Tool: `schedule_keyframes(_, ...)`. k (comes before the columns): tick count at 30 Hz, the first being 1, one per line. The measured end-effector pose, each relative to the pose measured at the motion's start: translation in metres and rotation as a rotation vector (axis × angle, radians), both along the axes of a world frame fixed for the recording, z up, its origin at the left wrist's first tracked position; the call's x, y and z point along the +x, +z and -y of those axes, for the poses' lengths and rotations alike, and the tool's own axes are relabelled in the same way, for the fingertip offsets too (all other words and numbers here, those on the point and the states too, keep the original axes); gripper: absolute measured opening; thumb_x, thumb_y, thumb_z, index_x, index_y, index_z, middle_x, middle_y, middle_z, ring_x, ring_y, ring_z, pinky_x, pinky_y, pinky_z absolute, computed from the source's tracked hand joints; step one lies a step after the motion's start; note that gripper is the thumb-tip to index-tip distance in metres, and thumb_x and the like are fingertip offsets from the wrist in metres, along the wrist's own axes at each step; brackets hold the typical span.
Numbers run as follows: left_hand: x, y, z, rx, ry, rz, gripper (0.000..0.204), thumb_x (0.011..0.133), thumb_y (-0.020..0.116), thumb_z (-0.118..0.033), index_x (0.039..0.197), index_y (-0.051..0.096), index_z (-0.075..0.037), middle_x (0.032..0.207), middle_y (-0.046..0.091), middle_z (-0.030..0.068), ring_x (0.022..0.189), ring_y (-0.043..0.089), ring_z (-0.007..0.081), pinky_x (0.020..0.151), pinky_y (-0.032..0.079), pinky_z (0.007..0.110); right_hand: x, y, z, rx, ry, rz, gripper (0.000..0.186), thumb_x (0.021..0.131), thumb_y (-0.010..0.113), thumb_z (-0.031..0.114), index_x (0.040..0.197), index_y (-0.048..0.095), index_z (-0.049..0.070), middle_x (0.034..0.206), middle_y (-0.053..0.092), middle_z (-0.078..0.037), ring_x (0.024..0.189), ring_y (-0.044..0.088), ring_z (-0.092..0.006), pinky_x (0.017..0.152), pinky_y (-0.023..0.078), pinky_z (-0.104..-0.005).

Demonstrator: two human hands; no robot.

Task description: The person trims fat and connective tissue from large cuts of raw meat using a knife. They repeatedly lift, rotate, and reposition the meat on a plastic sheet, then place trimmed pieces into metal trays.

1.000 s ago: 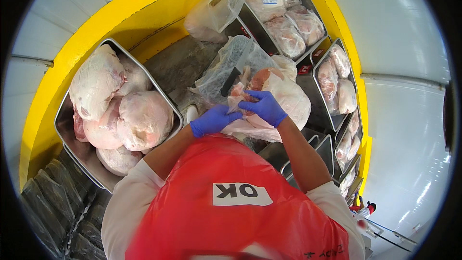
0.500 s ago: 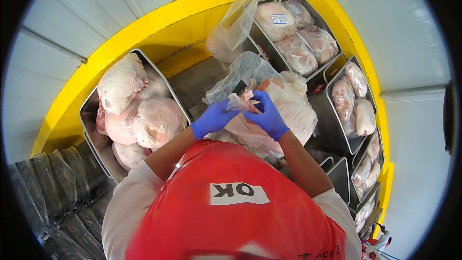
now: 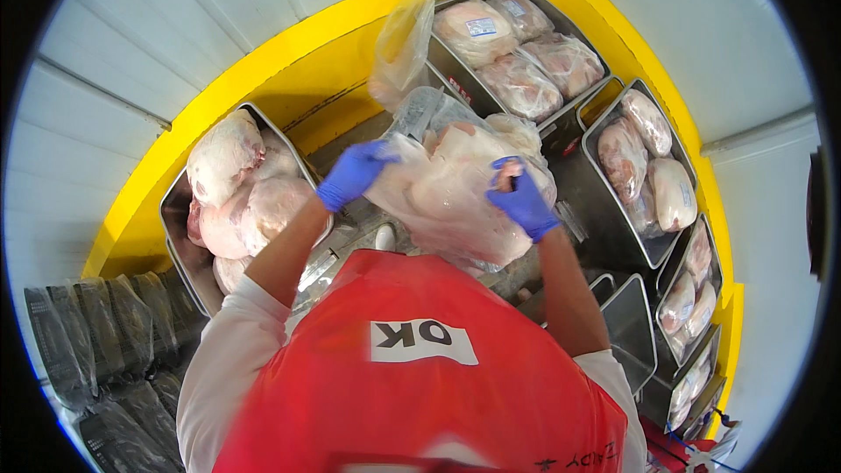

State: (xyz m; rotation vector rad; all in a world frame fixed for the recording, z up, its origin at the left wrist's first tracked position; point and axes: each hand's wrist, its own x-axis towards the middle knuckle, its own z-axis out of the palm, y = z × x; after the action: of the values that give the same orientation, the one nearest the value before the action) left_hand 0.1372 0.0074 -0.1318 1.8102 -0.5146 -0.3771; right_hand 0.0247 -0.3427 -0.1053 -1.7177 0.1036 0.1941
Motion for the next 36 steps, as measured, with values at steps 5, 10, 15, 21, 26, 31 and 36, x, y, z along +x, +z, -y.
schedule_keyframes(5,0.004,0.026,-0.036,0.295,0.152,-0.227,0.022,0.100,0.068,-0.023,0.103,0.076,-0.003,0.076,0.066,0.0000,0.063,0.057,0.0081,0.057,0.047,0.029,-0.041,-0.024,0.110,0.311,-0.302,-0.064,0.057,0.093,0.070,0.005,0.145,0.047,0.007,0.108,0.061,-0.003,0.094,0.065,-0.0178,0.076,0.057,-0.0368)
schedule_keyframes(10,-0.028,-0.082,-0.137,0.378,0.280,-0.356,0.028,0.099,0.072,-0.029,0.085,0.070,-0.005,0.070,0.063,0.0013,0.055,0.060,0.0123,0.050,0.047,0.030,-0.116,-0.050,0.118,0.658,-0.480,-0.133,0.072,0.095,0.074,0.016,0.157,0.038,0.008,0.139,0.060,-0.018,0.114,0.068,-0.0325,0.086,0.061,-0.0440)
schedule_keyframes(15,-0.067,-0.117,-0.130,0.516,0.409,-0.585,0.045,0.093,0.078,-0.041,0.074,0.067,-0.002,0.066,0.063,0.0081,0.054,0.060,0.0165,0.050,0.049,0.034,-0.163,-0.070,0.097,1.271,-0.570,-0.037,0.077,0.104,0.042,0.068,0.156,0.039,0.010,0.149,0.052,-0.025,0.125,0.061,-0.0453,0.095,0.057,-0.0567)
schedule_keyframes(21,-0.041,-0.087,-0.052,0.716,0.201,-0.134,0.050,0.091,0.077,-0.046,0.097,0.075,0.004,0.079,0.070,0.0139,0.076,0.067,0.0234,0.076,0.055,0.040,-0.166,-0.061,0.090,1.306,-0.464,0.017,0.076,0.105,0.041,0.066,0.151,0.045,0.007,0.134,0.063,-0.025,0.108,0.070,-0.0394,0.077,0.062,-0.0454)
schedule_keyframes(26,-0.045,-0.057,0.010,0.745,0.089,0.186,0.060,0.089,0.080,-0.042,0.127,0.068,0.003,0.115,0.073,0.0230,0.097,0.071,0.0287,0.084,0.055,0.040,-0.187,-0.070,0.090,1.236,-0.687,-0.048,0.073,0.104,0.042,0.066,0.145,0.053,0.006,0.114,0.072,-0.018,0.090,0.072,-0.0333,0.066,0.059,-0.0393)
schedule_keyframes(31,-0.065,-0.076,0.030,0.465,0.001,-0.165,0.066,0.090,0.082,-0.036,0.137,0.060,0.006,0.121,0.073,0.0197,0.109,0.071,0.0241,0.094,0.055,0.036,-0.240,-0.116,0.080,1.226,-0.988,-0.166,0.073,0.101,0.047,0.068,0.143,0.054,0.008,0.111,0.072,-0.013,0.088,0.071,-0.0299,0.070,0.059,-0.0379)
schedule_keyframes(36,-0.085,-0.084,0.061,0.543,-0.191,-0.365,0.074,0.093,0.079,-0.038,0.144,0.053,0.010,0.125,0.071,0.0188,0.116,0.067,0.0201,0.098,0.052,0.031,-0.357,-0.287,0.084,1.487,-1.166,-0.412,0.064,0.098,0.040,0.073,0.066,0.046,0.018,0.063,0.048,-0.004,0.051,0.046,-0.0243,0.053,0.046,-0.0400)
